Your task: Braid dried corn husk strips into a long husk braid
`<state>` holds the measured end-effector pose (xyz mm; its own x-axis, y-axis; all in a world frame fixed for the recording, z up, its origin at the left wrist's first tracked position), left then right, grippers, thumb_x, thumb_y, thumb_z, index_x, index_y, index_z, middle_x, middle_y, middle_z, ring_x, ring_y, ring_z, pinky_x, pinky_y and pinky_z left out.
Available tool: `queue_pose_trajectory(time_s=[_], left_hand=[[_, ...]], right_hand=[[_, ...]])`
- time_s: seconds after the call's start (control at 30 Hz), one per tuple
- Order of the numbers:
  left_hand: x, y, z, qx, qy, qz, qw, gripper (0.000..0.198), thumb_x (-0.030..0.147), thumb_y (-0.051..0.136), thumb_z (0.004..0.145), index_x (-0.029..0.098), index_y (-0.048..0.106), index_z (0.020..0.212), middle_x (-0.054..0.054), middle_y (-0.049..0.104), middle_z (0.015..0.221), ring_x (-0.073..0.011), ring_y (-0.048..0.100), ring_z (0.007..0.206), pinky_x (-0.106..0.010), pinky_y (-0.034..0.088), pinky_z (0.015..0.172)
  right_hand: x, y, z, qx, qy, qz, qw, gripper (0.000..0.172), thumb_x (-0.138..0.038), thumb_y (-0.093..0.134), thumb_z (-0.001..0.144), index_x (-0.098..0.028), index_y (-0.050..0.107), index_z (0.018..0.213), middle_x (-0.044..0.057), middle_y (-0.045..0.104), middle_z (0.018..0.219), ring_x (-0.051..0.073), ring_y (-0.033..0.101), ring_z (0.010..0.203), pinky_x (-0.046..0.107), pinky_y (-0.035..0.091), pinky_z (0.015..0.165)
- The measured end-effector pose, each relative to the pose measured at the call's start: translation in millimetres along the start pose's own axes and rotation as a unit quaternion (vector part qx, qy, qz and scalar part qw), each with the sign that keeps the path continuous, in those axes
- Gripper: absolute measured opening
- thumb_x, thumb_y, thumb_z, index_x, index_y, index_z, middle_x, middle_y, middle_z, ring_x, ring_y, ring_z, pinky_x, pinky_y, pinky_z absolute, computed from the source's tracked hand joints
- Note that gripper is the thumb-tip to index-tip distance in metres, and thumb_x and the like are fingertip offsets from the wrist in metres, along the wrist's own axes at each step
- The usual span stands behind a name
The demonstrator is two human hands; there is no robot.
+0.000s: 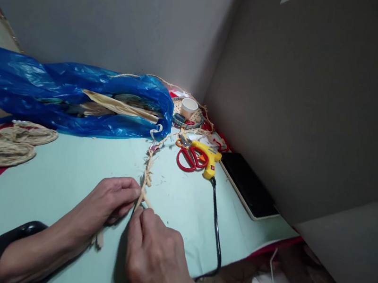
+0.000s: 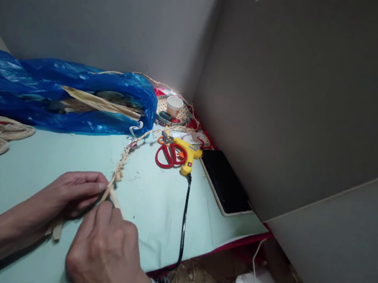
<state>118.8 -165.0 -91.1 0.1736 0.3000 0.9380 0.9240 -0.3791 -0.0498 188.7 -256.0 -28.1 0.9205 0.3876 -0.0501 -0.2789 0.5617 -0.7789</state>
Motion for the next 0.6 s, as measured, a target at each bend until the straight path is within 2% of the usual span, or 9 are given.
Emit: queue_pose_trajectory(time_s=[0.07, 0.1, 0.17, 0.2, 0.3, 0.37, 0.43, 0.5, 0.6], left_hand=[[0, 0.3, 1, -0.002, 0.002, 0.002, 1.0, 0.031, 0.046, 0.067, 0.079, 0.018, 0.057, 0.07, 0.012, 0.037, 0.046, -0.0065, 0.022, 0.045, -0.021, 0.015, 0.043], [0, 0.4, 1, -0.002, 0.002, 0.006, 1.0, 0.03, 0.046, 0.068, 0.078, 0.018, 0.058, 0.073, 0.012, 0.037, 0.045, -0.0066, 0.021, 0.044, -0.021, 0.014, 0.043], [1, 0.9, 2, 0.0, 0.005, 0.012, 1.0, 0.029, 0.045, 0.07, 0.077, 0.018, 0.06, 0.075, 0.013, 0.036, 0.044, -0.0066, 0.021, 0.044, -0.021, 0.013, 0.043], [1, 1.1, 2, 0.002, 0.009, 0.015, 1.0, 0.028, 0.044, 0.07, 0.076, 0.018, 0.06, 0.075, 0.013, 0.037, 0.044, -0.0066, 0.022, 0.044, -0.021, 0.013, 0.044], [4, 1.1, 2, 0.008, 0.021, 0.029, 0.999, 0.028, 0.043, 0.071, 0.076, 0.017, 0.061, 0.073, 0.012, 0.038, 0.046, -0.0069, 0.024, 0.045, -0.021, 0.015, 0.044], [6, 0.4, 0, 0.009, 0.026, 0.041, 0.999, 0.03, 0.046, 0.07, 0.075, 0.018, 0.061, 0.073, 0.012, 0.038, 0.045, -0.0073, 0.024, 0.046, -0.021, 0.016, 0.045], [7, -1.4, 0, 0.012, 0.03, 0.056, 0.998, 0.032, 0.049, 0.069, 0.075, 0.018, 0.06, 0.072, 0.012, 0.038, 0.045, -0.0077, 0.025, 0.045, -0.021, 0.016, 0.045], [8, -3.5, 0, 0.017, 0.035, 0.072, 0.997, 0.034, 0.051, 0.067, 0.075, 0.019, 0.059, 0.07, 0.011, 0.038, 0.045, -0.0083, 0.025, 0.045, -0.022, 0.016, 0.045], [10, -5.1, -1, 0.024, 0.053, 0.102, 0.993, 0.03, 0.048, 0.066, 0.076, 0.02, 0.058, 0.069, 0.01, 0.04, 0.047, -0.0096, 0.029, 0.047, -0.022, 0.019, 0.046]], right_hand=[[3, -1, -1, -0.009, -0.008, 0.014, 1.0, 0.032, 0.002, 0.052, 0.072, -0.004, 0.069, 0.099, 0.008, 0.064, 0.072, 0.023, 0.057, 0.058, 0.035, 0.035, 0.045], [6, -2, 0, -0.019, -0.011, 0.032, 0.999, 0.026, 0.0, 0.054, 0.076, -0.007, 0.07, 0.096, 0.008, 0.064, 0.073, 0.023, 0.057, 0.059, 0.036, 0.036, 0.047], [20, -6, 6, -0.044, 0.005, 0.076, 0.996, 0.011, -0.011, 0.058, 0.087, -0.014, 0.068, 0.087, 0.006, 0.064, 0.074, 0.023, 0.057, 0.065, 0.036, 0.041, 0.056], [29, -7, 10, -0.059, 0.028, 0.097, 0.993, 0.012, -0.018, 0.058, 0.092, -0.016, 0.068, 0.086, 0.006, 0.065, 0.078, 0.024, 0.058, 0.071, 0.037, 0.044, 0.064], [55, -6, 24, -0.1, 0.098, 0.138, 0.981, 0.017, -0.025, 0.052, 0.099, -0.016, 0.066, 0.105, 0.01, 0.066, 0.1, 0.026, 0.058, 0.09, 0.041, 0.044, 0.082], [61, 10, 28, -0.178, 0.122, 0.199, 0.956, 0.017, -0.021, 0.048, 0.1, -0.015, 0.064, 0.103, 0.01, 0.066, 0.099, 0.022, 0.058, 0.086, 0.035, 0.043, 0.077], [61, 27, 29, -0.248, 0.139, 0.266, 0.921, 0.02, -0.015, 0.045, 0.1, -0.015, 0.063, 0.092, 0.006, 0.065, 0.084, 0.017, 0.055, 0.074, 0.03, 0.039, 0.066], [63, 36, 29, -0.261, 0.161, 0.317, 0.898, 0.023, -0.013, 0.044, 0.099, -0.016, 0.061, 0.085, 0.004, 0.064, 0.079, 0.015, 0.053, 0.071, 0.028, 0.035, 0.063], [67, 42, 30, -0.239, 0.193, 0.401, 0.863, 0.024, -0.018, 0.046, 0.1, -0.016, 0.063, 0.083, 0.003, 0.066, 0.081, 0.014, 0.054, 0.076, 0.027, 0.036, 0.068]])
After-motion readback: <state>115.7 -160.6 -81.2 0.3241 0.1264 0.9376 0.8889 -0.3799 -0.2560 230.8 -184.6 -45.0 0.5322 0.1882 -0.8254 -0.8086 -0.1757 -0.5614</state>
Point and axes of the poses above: each hand's wrist, its own z-axis towards the middle knuckle, its own y-axis out of the palm, x = y × z, the point moved 9 cm from there along z, towards the middle knuckle
